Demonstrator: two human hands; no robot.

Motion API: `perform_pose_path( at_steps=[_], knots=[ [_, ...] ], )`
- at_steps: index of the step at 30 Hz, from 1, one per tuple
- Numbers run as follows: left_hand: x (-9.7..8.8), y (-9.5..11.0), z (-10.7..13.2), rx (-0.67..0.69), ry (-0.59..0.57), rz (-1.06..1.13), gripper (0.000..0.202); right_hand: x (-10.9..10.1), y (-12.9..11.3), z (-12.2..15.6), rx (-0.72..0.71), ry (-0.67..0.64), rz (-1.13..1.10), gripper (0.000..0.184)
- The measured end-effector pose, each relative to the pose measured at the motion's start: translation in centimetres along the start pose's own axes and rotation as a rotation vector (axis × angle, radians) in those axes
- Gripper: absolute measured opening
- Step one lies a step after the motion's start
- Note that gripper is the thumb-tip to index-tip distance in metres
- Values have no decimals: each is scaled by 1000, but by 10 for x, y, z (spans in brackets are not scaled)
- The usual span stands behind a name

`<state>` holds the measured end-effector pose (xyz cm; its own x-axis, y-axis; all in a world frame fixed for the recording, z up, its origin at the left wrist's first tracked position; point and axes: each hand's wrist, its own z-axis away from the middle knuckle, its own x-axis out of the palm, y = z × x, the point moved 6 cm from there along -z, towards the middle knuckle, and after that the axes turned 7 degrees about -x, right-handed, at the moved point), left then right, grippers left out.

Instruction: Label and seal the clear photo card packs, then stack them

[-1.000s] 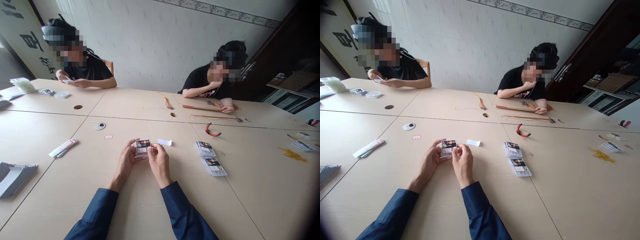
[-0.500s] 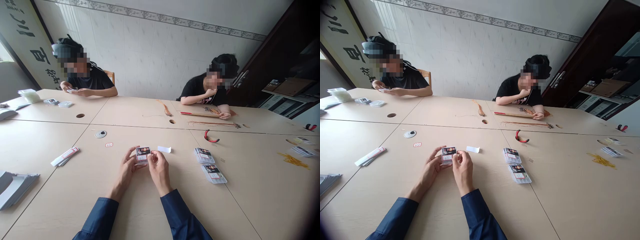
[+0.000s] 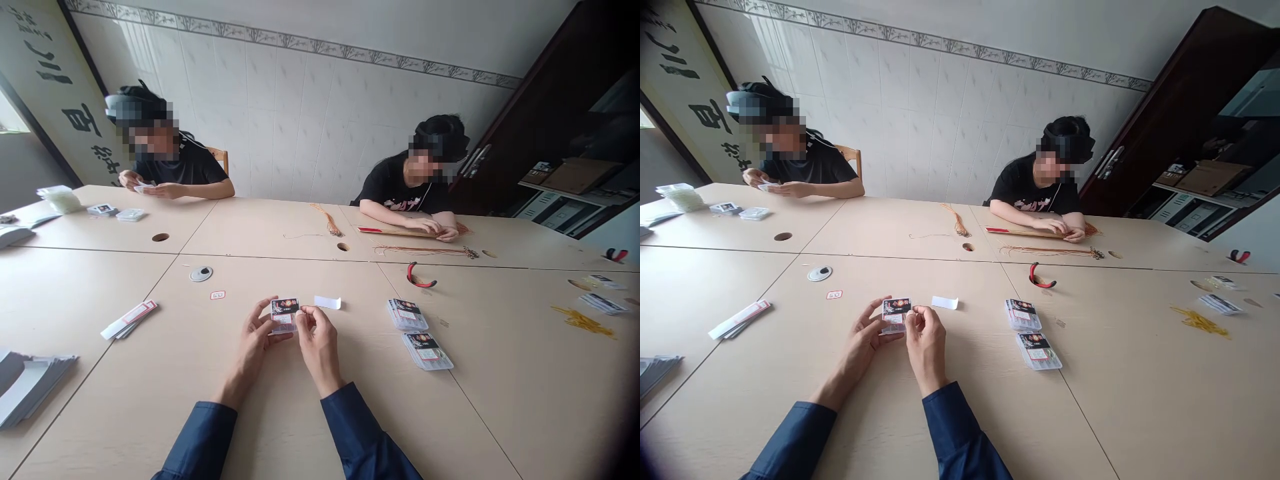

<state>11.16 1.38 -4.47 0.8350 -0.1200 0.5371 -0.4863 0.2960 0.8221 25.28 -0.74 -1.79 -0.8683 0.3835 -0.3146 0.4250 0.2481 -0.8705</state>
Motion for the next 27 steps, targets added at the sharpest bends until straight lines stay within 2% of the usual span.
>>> perform_pose_path(
  at_steps=[27],
  knots=[
    [5,4,6,-8,-23,-68,65,1,3,-2,81,-27,-64,34]
  ],
)
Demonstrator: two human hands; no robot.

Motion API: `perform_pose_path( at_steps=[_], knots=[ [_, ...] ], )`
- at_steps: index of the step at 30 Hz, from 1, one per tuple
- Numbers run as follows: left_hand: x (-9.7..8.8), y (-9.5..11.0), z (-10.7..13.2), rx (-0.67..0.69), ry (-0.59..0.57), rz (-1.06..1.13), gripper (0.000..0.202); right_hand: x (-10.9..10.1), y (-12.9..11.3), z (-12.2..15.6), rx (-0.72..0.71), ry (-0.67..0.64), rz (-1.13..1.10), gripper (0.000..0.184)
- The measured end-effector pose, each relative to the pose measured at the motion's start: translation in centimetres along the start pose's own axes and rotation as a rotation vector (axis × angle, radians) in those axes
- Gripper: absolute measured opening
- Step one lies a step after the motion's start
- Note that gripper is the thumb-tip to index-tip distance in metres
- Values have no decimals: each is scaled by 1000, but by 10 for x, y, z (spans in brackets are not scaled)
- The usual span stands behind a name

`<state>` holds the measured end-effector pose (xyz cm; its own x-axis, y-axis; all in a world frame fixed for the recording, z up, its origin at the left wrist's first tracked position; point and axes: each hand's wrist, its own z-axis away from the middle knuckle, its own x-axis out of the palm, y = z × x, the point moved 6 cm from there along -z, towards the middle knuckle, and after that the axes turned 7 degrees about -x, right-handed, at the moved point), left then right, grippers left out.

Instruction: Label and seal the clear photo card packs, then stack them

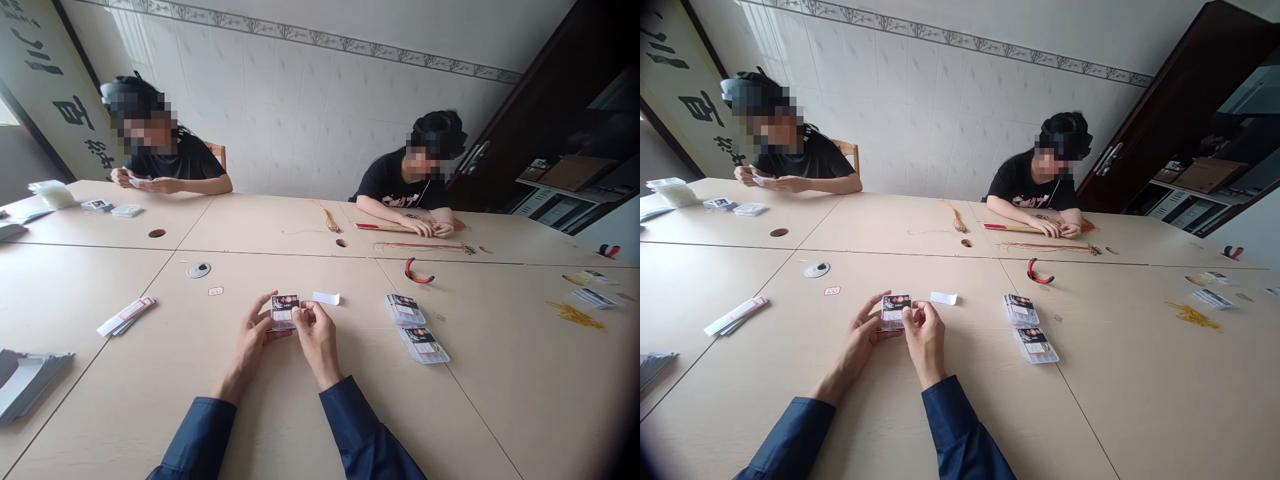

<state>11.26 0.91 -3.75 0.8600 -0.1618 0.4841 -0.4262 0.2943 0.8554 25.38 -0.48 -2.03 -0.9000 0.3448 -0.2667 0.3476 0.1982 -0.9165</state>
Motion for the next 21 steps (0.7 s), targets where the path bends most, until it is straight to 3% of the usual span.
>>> perform_pose_path(
  at_steps=[21],
  knots=[
    [6,4,2,0,14,-10,72,0,3,-1,-32,34,13,27]
  ],
)
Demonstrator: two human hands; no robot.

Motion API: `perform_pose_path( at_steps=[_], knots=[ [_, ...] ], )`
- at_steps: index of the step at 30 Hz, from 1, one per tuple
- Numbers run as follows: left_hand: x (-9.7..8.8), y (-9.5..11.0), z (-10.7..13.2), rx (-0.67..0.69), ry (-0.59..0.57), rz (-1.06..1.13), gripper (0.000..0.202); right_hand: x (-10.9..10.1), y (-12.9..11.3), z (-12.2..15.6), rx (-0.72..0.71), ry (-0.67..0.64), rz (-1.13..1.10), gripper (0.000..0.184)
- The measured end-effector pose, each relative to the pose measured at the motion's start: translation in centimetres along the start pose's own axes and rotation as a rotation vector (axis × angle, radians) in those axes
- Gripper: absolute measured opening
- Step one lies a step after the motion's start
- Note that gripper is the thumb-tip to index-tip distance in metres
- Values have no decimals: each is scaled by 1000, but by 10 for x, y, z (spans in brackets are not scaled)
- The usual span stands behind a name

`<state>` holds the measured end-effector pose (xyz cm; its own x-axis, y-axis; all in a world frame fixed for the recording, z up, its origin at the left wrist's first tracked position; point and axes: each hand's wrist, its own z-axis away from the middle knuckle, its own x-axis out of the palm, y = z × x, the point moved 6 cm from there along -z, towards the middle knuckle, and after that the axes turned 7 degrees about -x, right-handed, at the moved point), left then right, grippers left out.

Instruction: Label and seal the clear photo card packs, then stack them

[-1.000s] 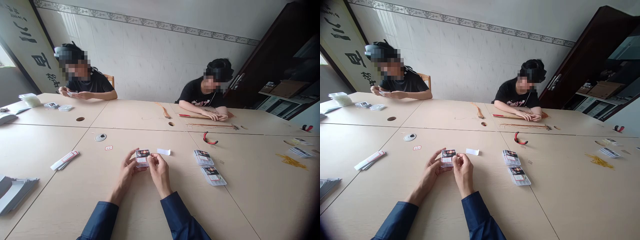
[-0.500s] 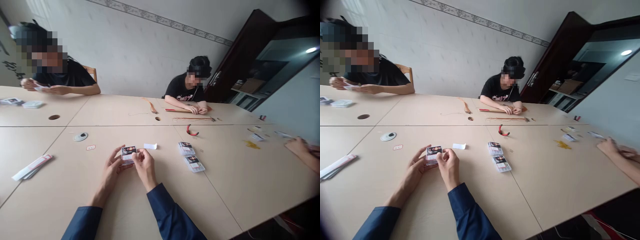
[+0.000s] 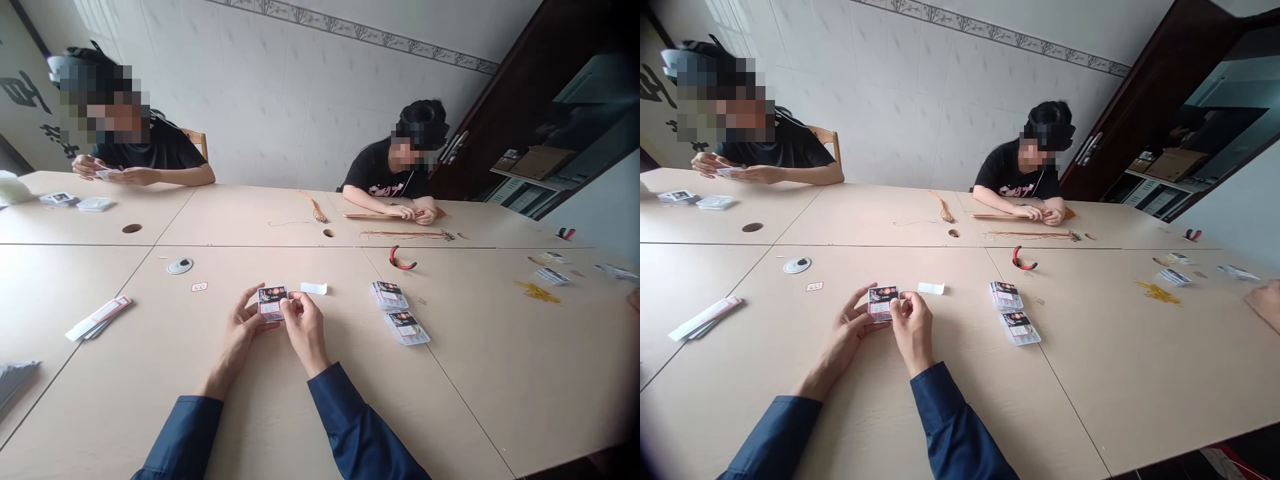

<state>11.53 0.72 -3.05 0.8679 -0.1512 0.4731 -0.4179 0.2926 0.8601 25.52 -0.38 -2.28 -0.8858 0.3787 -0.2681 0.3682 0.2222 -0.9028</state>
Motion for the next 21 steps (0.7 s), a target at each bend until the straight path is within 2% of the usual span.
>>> perform_pose_path(
  at_steps=[9,21],
  knots=[
    [-2,-1,-1,5,-20,2,70,-1,-6,0,15,-23,11,29],
    [-1,-1,0,-5,13,-7,70,-1,-4,0,25,-40,-4,29]
  ],
)
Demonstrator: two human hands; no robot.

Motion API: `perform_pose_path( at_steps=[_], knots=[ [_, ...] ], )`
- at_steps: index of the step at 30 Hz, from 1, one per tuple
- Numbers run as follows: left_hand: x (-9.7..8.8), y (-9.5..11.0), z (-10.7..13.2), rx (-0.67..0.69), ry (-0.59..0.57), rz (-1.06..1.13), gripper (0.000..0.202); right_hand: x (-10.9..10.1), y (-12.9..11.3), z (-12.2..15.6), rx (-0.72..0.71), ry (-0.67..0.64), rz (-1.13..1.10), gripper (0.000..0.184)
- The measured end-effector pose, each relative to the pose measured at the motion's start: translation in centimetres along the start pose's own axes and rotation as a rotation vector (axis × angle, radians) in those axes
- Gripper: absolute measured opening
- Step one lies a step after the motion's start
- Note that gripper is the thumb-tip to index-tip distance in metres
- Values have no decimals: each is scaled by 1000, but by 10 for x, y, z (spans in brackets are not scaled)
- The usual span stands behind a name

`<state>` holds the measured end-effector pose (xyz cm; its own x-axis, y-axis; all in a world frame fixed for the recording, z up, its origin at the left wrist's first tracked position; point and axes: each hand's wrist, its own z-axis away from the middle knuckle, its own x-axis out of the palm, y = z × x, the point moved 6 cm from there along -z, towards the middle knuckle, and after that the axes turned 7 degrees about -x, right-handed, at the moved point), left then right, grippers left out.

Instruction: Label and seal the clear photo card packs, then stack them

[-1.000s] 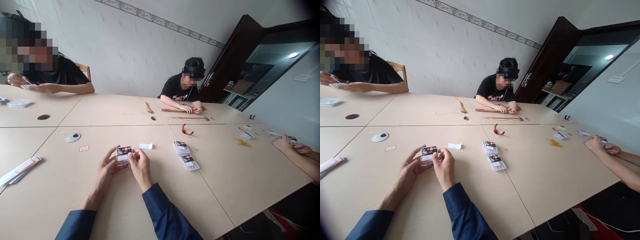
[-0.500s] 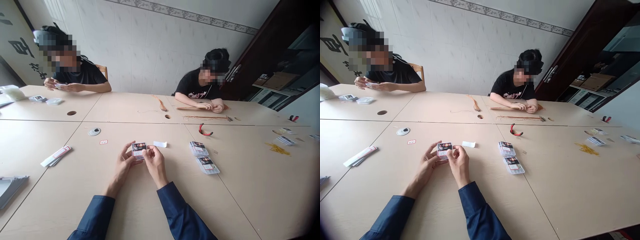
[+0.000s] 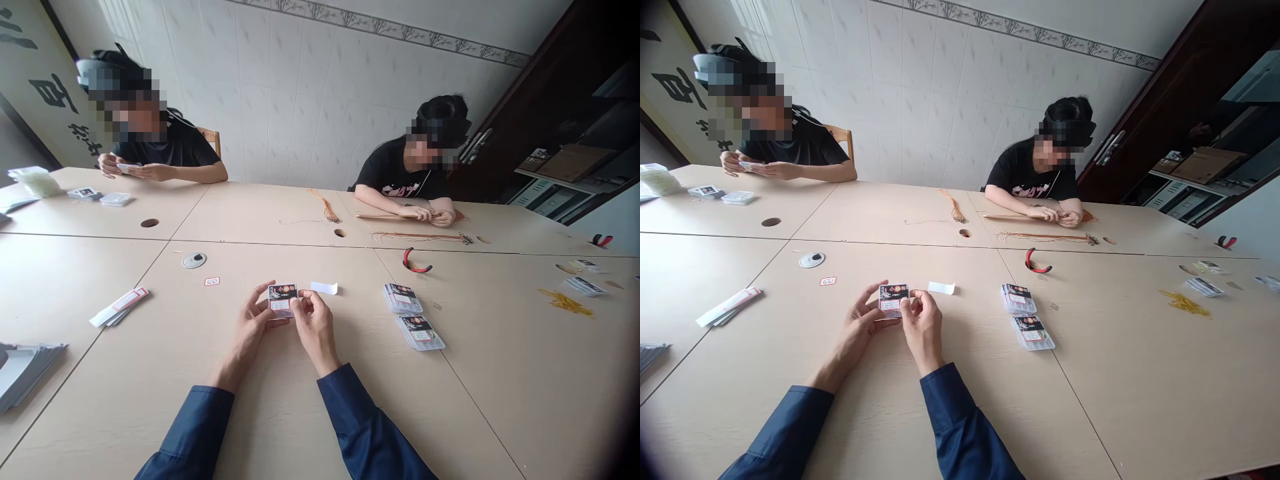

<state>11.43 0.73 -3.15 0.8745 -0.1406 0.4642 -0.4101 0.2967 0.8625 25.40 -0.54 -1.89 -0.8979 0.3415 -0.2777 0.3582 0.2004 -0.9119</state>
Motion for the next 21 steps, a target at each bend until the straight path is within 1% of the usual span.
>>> perform_pose_path(
  at_steps=[10,21],
  knots=[
    [0,1,-1,-1,-4,-16,64,-1,-3,0,-31,12,-4,27],
    [-3,-3,-3,29,-21,-31,57,3,4,0,6,-9,-66,26]
  ],
)
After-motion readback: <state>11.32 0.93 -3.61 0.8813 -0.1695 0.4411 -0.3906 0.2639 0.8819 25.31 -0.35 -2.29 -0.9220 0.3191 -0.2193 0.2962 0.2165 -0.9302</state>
